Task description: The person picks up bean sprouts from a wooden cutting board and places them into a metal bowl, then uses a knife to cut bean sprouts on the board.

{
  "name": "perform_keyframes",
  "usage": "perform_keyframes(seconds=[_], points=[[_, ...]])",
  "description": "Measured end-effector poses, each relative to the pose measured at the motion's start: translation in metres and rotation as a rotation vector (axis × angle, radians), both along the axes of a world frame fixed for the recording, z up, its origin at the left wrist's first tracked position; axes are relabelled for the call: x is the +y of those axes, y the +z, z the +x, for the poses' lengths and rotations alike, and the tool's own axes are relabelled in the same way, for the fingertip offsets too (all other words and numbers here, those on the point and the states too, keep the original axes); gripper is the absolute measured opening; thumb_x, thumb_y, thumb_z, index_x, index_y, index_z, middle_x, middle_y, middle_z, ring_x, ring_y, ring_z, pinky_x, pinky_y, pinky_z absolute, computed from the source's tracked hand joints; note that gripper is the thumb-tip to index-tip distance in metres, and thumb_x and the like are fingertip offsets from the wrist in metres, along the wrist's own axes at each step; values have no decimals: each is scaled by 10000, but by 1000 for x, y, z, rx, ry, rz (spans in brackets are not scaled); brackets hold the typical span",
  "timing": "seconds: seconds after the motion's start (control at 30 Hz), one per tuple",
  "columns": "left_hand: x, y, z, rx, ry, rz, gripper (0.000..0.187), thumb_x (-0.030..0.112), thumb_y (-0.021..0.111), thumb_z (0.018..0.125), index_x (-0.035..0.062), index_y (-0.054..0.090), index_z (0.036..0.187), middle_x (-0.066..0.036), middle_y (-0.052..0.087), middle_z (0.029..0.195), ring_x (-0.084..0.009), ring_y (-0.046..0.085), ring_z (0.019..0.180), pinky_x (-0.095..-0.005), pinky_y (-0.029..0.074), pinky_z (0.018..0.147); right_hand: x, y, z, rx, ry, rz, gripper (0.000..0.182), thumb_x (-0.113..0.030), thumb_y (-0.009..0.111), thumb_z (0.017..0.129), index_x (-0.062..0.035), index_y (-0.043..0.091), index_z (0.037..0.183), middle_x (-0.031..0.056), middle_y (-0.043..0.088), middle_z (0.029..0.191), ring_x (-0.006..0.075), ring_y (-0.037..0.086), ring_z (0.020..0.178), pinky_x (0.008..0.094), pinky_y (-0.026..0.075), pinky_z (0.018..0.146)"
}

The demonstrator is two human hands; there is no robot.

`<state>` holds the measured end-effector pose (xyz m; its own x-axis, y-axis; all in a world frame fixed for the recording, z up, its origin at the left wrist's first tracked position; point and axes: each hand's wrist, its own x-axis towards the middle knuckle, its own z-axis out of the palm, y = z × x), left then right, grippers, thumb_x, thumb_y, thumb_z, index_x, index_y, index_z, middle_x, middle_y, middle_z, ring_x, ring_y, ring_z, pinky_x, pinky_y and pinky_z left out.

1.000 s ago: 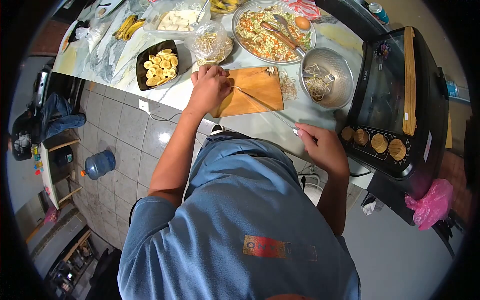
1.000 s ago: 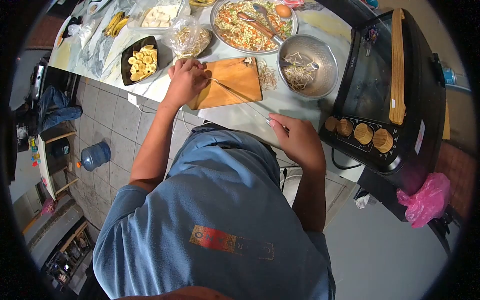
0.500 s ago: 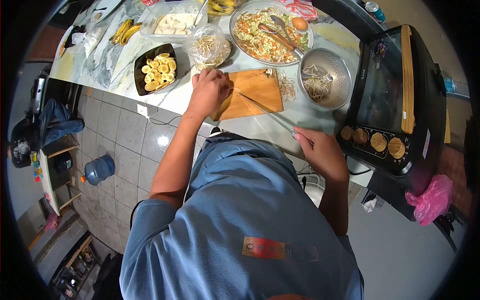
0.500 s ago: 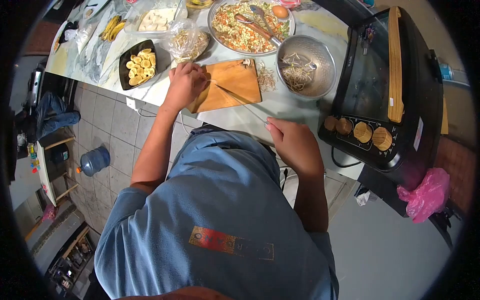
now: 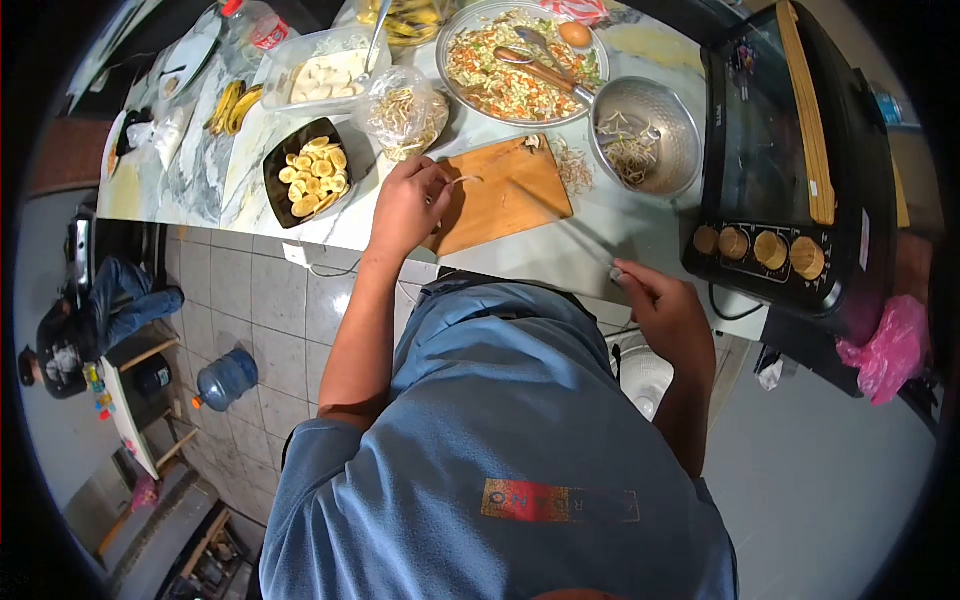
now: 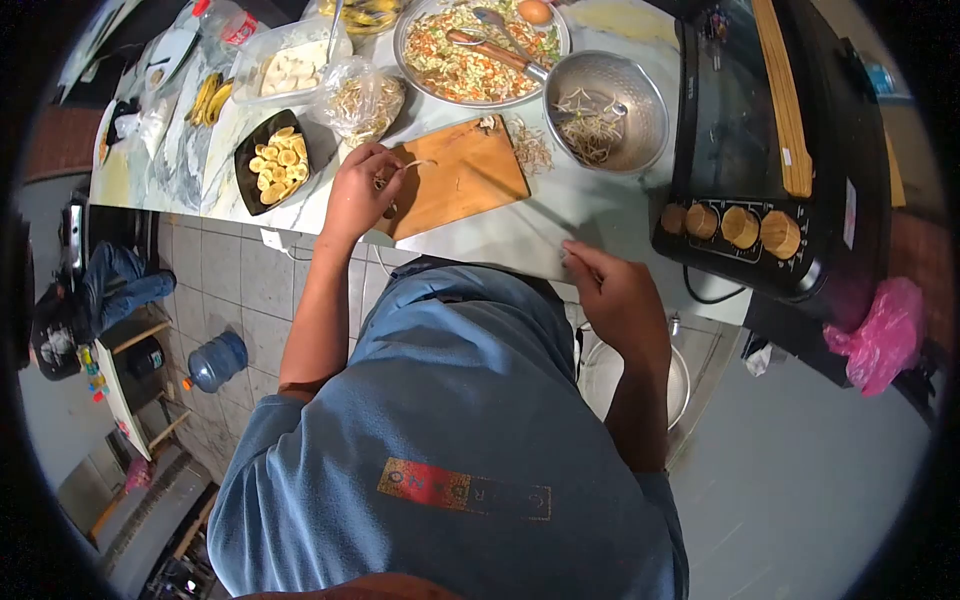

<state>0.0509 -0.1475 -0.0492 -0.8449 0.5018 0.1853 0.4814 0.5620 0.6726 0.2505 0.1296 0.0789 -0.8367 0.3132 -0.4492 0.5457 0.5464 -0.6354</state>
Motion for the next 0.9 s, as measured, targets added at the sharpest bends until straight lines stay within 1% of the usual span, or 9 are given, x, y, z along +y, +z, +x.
perform_keyframes(seconds=[0.03, 0.1, 0.13, 0.2, 0.3, 0.4, 0.53, 0.7, 0.9], points=[[-1, 1, 0, -3, -15, -3, 112, 73, 745, 794, 12, 700, 876, -121, 648, 924, -335, 636, 855, -411, 522, 777, -4, -2, 3, -3, -15, -3, 317, -294, 655, 966, -76, 723, 1188, 220, 714, 885, 265, 696, 702, 343, 515, 698], [-4, 1, -1, -90, 5, 3, 111, 65, 727, 814, 0, 701, 901, -128, 655, 952, -336, 656, 828, -398, 539, 759, -12, -8, 7, -95, -14, -37, 310, -298, 666, 961, -86, 734, 1178, 195, 691, 740, 209, 621, 574, 332, 483, 622], [-6, 1, -2, -92, -3, 0, 111, 65, 727, 814, 0, 701, 901, -128, 655, 952, -336, 656, 828, -398, 539, 759, -16, -13, 10, -58, -13, -40, 297, -295, 662, 965, -93, 742, 1168, 179, 667, 665, 217, 604, 539, 338, 471, 600], [-9, 0, -3, -41, -19, -27, 131, 71, 734, 851, -1, 715, 959, -105, 662, 979, -247, 661, 771, -341, 535, 716, -20, -13, 12, -90, -37, -49, 298, -294, 660, 966, -92, 740, 1170, 182, 676, 688, 217, 612, 554, 341, 475, 610], [-6, 4, -6, -77, -39, -27, 128, 64, 734, 853, -4, 713, 959, -97, 662, 971, -213, 641, 736, -322, 525, 692, -20, -16, 19, -104, -96, -63, 302, -292, 657, 968, -88, 735, 1177, 188, 692, 731, 217, 636, 591, 344, 486, 632], [5, 16, -9, -134, -71, -17, 125, 80, 727, 840, 5, 710, 939, -120, 663, 954, -267, 658, 739, -358, 537, 699, -17, -22, 29, -49, -179, -50, 305, -285, 652, 972, -80, 729, 1185, 193, 702, 768, 216, 655, 625, 344, 494, 652], [31, 24, -17, -104, -142, -2, 128, 88, 730, 848, 6, 710, 945, -114, 662, 937, -239, 645, 708, -343, 534, 681, -9, -32, 36, 107, -227, 126, 301, -273, 642, 983, -67, 724, 1186, 185, 703, 775, 220, 644, 616, 344, 490, 647], [80, 36, -27, -26, -265, 75, 131, 100, 735, 851, 18, 713, 950, -108, 675, 947, -240, 654, 724, -341, 540, 679, -1, -32, 50, 112, -312, 79, 297, -267, 635, 989, -62, 720, 1186, 174, 690, 745, 246, 643, 601, 353, 481, 620], [158, 43, -44, 6, -381, 80, 135, 147, 721, 844, 41, 726, 928, -126, 690, 952, -317, 675, 892, -393, 542, 791, 6, -21, 68, 24, -350, 108, 344, -329, 632, 985, -79, 708, 1209, 165, 685, 732, 287, 665, 624, 386, 489, 620]])
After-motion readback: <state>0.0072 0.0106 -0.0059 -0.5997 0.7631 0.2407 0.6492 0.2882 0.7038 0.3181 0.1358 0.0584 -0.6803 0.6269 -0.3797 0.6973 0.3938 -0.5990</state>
